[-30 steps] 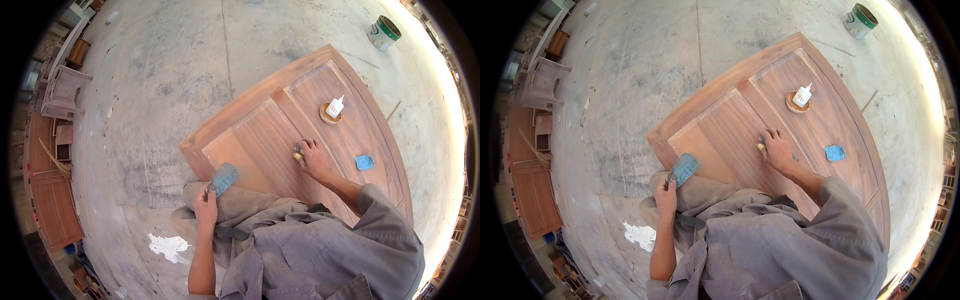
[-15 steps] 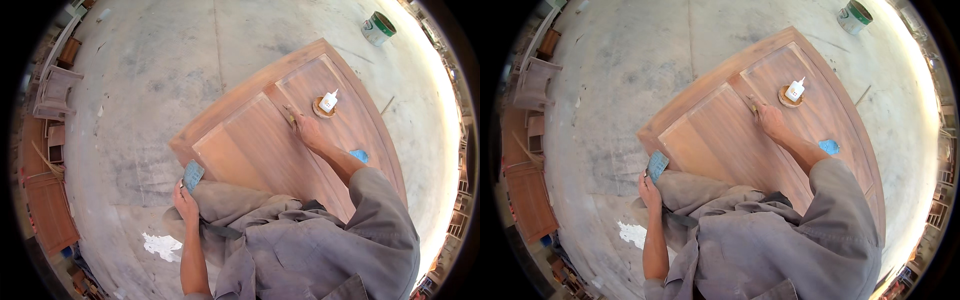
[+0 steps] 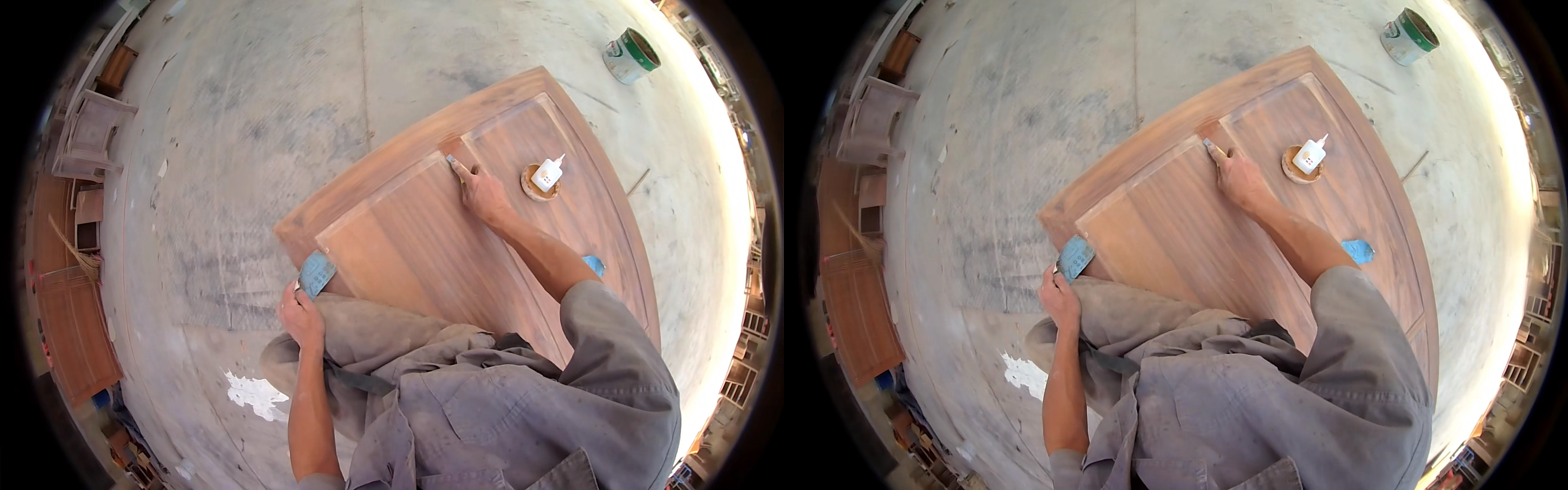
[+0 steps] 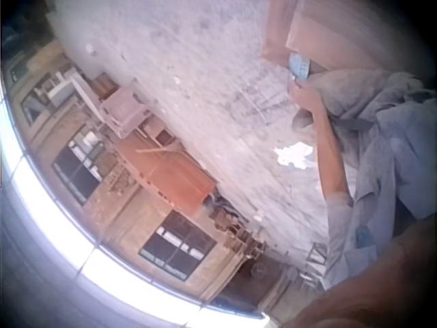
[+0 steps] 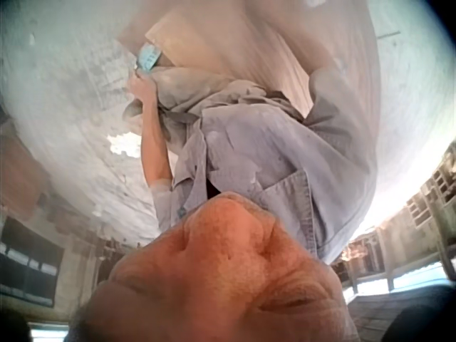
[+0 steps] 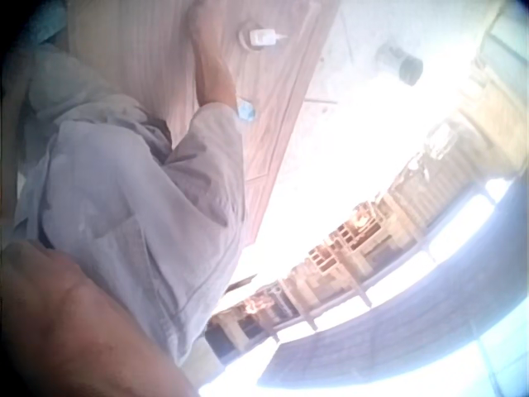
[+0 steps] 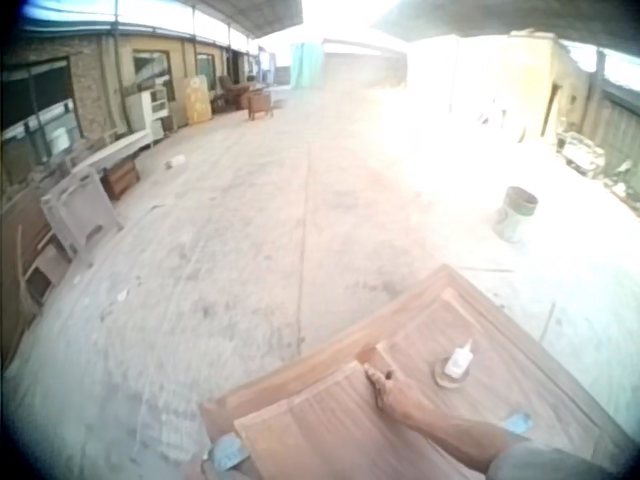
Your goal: The person applies glue from a bottle onto the edges of a wooden door lying on the floor. They then use a small tool to spread the glue and a cloth to wipe the surface.
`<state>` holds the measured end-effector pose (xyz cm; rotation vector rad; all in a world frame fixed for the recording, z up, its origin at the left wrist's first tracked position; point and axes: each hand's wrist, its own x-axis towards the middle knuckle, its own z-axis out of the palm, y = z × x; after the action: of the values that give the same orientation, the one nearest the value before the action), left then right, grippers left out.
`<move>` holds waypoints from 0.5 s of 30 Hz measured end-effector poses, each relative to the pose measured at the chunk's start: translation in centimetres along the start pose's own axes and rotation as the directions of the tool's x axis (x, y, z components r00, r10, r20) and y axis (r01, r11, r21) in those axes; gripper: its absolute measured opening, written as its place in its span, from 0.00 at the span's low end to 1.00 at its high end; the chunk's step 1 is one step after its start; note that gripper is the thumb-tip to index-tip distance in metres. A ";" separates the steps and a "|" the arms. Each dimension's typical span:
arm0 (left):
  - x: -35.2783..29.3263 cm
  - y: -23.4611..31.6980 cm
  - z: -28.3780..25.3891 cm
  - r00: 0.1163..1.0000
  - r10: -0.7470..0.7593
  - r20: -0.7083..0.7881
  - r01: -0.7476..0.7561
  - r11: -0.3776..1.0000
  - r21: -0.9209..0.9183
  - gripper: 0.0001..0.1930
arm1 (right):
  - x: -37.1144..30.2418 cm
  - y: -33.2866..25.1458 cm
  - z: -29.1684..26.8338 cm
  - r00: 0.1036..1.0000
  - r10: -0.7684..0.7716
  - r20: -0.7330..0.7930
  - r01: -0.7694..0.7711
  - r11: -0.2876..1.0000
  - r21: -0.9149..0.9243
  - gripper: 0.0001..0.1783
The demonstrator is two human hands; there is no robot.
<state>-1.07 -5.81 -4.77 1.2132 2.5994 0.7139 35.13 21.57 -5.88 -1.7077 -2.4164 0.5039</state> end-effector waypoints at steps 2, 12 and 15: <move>0.0 0.1 0.0 1.000 -0.015 0.002 0.015 1.000 0.011 0.18 | 0.5 -0.5 0.1 1.000 -0.005 -0.004 0.005 1.000 0.011 0.31; 0.0 0.6 -0.1 1.000 -0.014 -0.013 0.014 0.999 0.038 0.18 | -1.4 0.8 0.2 1.000 0.013 -0.018 -0.012 0.996 0.091 0.29; 0.2 0.5 0.1 0.998 -0.056 0.003 0.056 0.997 0.050 0.18 | 0.0 -0.6 -0.7 1.000 0.015 -0.025 -0.012 0.995 0.096 0.29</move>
<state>-0.83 -5.36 -4.64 1.1492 2.6511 0.6385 34.83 21.49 -5.00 -1.6819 -2.3245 0.5867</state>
